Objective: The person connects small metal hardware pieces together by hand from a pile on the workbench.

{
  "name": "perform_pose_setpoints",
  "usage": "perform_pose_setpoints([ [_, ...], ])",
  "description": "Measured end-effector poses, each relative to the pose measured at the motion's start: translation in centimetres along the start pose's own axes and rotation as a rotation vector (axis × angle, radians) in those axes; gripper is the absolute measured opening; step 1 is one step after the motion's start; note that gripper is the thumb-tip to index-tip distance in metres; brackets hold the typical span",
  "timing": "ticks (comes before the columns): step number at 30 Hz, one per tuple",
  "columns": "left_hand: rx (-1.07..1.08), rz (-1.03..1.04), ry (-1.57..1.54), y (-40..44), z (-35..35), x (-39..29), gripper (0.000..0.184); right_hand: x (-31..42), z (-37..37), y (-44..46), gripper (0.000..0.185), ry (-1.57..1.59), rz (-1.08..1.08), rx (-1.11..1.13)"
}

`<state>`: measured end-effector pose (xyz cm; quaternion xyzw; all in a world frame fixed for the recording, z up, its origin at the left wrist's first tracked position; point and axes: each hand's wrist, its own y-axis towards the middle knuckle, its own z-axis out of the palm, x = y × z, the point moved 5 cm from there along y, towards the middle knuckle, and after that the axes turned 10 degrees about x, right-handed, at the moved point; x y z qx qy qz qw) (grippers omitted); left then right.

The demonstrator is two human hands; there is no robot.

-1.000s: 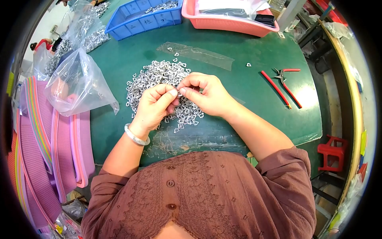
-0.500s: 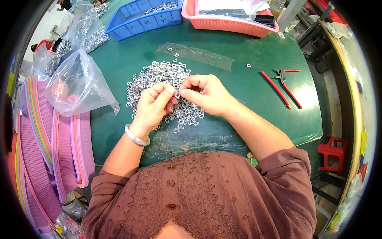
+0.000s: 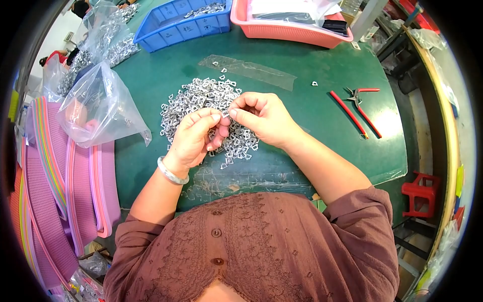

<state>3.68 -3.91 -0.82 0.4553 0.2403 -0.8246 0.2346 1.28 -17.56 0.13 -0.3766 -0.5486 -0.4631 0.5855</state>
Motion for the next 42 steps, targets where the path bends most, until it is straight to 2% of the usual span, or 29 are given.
perform_pose_setpoints([
  [12,-0.015,0.043,-0.052,0.1,-0.4,0.2,0.009,0.5,-0.1,0.0,0.011,-0.23,-0.131,0.001],
  [18,-0.085,0.078,-0.069,-0.1,-0.5,-0.5,0.007,0.4,-1.2,0.2,0.009,-0.308,-0.046,-0.12],
  [21,-0.067,0.141,-0.18,0.0,-0.6,-0.8,0.006,1.3,-1.4,0.1,0.007,-0.712,-0.184,-0.167],
  [24,-0.015,0.191,-0.276,0.1,-1.3,-0.7,0.006,1.7,-0.8,0.1,0.006,-1.116,-0.146,-0.057],
  [27,-0.002,0.189,-0.304,0.1,-1.4,-0.6,0.005,1.4,-0.5,0.1,0.004,-1.162,-0.176,-0.084],
  [32,0.046,0.181,-0.288,0.3,-1.6,-0.3,0.008,0.7,-0.7,0.1,0.003,-1.164,-0.126,-0.063],
  [36,0.001,0.156,-0.214,0.2,-1.3,-0.4,0.007,0.5,-0.8,0.2,0.005,-1.115,-0.119,-0.036],
  [39,-0.065,0.125,-0.131,0.2,-1.1,-0.4,0.007,0.6,-1.0,0.2,0.004,-0.856,-0.071,-0.04],
  [42,-0.109,0.061,0.003,0.1,-0.8,-0.2,0.008,0.4,-1.0,0.1,0.006,-0.524,0.08,-0.054],
])
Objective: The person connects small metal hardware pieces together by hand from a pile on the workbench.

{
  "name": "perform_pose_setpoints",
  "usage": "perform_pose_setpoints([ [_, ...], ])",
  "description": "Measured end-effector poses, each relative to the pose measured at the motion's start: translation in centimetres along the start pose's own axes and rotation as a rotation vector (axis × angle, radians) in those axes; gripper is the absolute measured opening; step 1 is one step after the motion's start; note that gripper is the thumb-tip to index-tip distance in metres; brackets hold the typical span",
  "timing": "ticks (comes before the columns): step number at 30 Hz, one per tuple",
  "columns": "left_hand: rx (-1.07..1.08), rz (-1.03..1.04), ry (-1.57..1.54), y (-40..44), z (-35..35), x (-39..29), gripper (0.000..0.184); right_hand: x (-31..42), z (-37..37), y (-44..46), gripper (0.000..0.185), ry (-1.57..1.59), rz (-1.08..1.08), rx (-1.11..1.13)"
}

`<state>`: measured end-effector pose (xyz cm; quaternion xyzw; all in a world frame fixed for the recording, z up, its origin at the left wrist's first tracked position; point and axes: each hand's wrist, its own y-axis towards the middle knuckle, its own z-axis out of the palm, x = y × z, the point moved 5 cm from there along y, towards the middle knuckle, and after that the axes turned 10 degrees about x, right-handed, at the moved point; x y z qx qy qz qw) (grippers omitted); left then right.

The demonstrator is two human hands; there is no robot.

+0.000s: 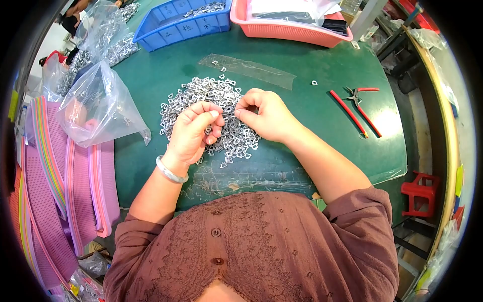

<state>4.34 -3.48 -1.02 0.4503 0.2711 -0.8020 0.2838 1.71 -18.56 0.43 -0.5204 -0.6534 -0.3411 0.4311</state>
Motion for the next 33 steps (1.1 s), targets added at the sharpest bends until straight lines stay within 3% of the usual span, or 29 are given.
perform_pose_setpoints([
  [5,0.013,-0.026,0.248,-0.2,0.6,0.23,0.009,0.56,0.41,-0.18,0.008,0.146,0.013,0.043],
  [12,0.009,0.004,0.147,-0.16,0.36,0.36,0.007,-0.15,0.77,-0.06,0.012,0.394,-0.01,0.04],
  [33,-0.018,0.047,0.186,-0.28,0.45,-0.09,0.007,0.31,0.85,-0.06,0.008,0.385,-0.084,0.048],
])
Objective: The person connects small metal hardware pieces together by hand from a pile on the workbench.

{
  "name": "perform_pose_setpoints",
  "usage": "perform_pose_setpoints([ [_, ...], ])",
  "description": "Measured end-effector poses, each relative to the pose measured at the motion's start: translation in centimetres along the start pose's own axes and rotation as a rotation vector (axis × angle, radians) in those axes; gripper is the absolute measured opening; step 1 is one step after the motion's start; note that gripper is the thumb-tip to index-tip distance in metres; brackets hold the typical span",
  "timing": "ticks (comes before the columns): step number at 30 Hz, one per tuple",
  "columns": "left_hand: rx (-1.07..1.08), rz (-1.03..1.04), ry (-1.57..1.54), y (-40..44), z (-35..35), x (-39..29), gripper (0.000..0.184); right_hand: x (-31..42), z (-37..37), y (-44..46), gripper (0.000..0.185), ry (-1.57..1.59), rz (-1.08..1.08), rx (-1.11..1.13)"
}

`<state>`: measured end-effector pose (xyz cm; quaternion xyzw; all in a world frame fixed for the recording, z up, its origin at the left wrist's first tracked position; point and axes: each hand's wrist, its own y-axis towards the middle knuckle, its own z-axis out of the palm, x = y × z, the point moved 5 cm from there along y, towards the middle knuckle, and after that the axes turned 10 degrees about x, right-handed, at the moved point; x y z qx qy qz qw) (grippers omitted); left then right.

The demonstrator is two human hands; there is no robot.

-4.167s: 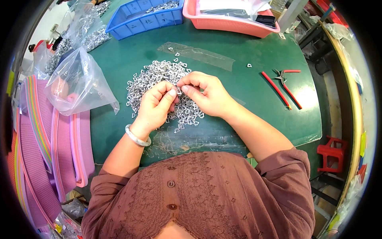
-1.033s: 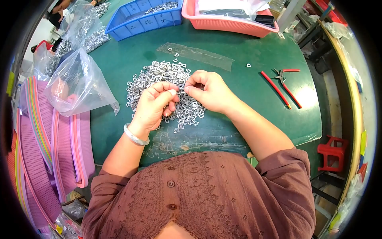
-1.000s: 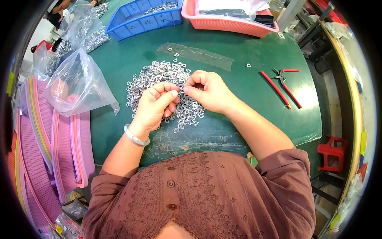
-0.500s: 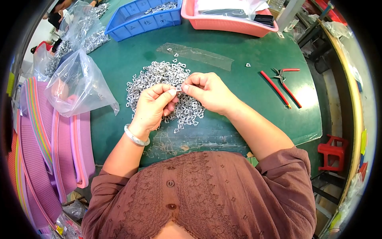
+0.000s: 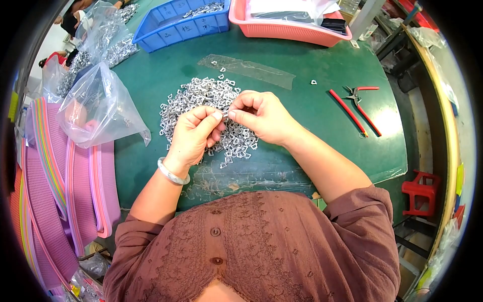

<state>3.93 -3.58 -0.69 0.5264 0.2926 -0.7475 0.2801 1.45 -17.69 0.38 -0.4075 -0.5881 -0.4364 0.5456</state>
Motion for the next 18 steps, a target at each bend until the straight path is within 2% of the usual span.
perform_pose_setpoints([
  [12,-0.005,0.015,-0.015,0.0,0.0,0.0,0.006,0.5,-0.1,0.1,0.007,-0.139,-0.086,0.016],
  [15,-0.005,-0.002,-0.009,-0.1,0.0,-0.1,0.006,0.4,-0.2,0.1,0.006,-0.124,-0.022,0.04],
  [18,-0.004,0.017,-0.029,0.1,-0.3,0.0,0.006,0.1,-1.2,0.1,0.007,-0.188,0.039,-0.092],
])
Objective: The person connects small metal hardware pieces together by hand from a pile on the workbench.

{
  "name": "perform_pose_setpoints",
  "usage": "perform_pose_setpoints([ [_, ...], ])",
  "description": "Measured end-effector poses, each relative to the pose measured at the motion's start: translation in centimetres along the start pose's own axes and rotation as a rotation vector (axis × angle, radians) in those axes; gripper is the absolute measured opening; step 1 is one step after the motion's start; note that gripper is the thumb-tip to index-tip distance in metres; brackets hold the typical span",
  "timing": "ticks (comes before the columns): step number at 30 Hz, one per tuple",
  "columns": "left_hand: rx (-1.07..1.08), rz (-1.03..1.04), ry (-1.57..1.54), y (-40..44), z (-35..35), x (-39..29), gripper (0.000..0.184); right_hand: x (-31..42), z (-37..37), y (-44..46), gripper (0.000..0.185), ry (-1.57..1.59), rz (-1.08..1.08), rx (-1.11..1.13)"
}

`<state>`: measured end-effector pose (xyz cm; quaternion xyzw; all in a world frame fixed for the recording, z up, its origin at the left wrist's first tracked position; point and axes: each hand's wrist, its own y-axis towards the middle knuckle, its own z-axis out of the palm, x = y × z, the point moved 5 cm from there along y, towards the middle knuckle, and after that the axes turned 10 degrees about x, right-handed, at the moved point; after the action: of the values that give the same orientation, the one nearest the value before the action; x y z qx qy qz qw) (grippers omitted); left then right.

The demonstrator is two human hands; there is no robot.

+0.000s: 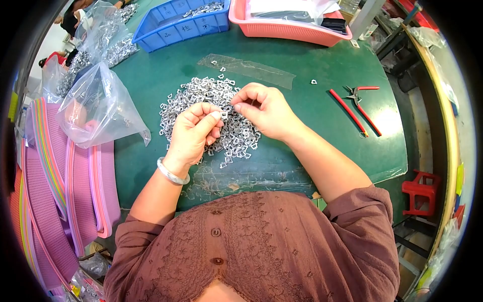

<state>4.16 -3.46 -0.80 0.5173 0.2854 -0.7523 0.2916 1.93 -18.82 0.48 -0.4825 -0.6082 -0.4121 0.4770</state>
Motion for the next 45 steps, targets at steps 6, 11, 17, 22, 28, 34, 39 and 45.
perform_pose_setpoints([
  [6,-0.024,0.001,-0.281,0.2,-0.3,-0.2,0.01,-0.1,-0.4,0.4,0.009,-0.592,-0.216,-0.106],
  [11,0.022,0.008,-0.353,0.4,-0.5,-0.2,0.016,-0.3,0.2,0.3,0.01,-0.798,-0.224,-0.047],
  [17,0.021,-0.005,-0.252,0.2,-0.6,0.1,0.012,-0.3,0.3,0.3,0.009,-0.764,-0.229,-0.013],
  [22,-0.022,-0.056,-0.058,0.1,-0.2,0.1,0.01,-0.1,0.2,0.2,0.005,-0.325,-0.11,0.048],
  [28,0.054,-0.141,0.027,-0.2,0.5,0.4,0.011,0.5,0.9,-0.2,0.007,-0.031,-0.017,0.096],
  [34,0.079,-0.122,0.012,-0.1,0.5,0.6,0.012,0.1,1.1,-0.3,0.01,0.155,0.029,0.122],
  [39,0.088,-0.111,-0.013,-0.1,0.6,0.5,0.012,-0.2,1.1,-0.3,0.012,0.275,0.031,0.12],
  [45,0.073,-0.094,-0.043,-0.1,0.6,0.4,0.012,0.1,1.2,-0.3,0.011,0.3,0.003,0.1],
])
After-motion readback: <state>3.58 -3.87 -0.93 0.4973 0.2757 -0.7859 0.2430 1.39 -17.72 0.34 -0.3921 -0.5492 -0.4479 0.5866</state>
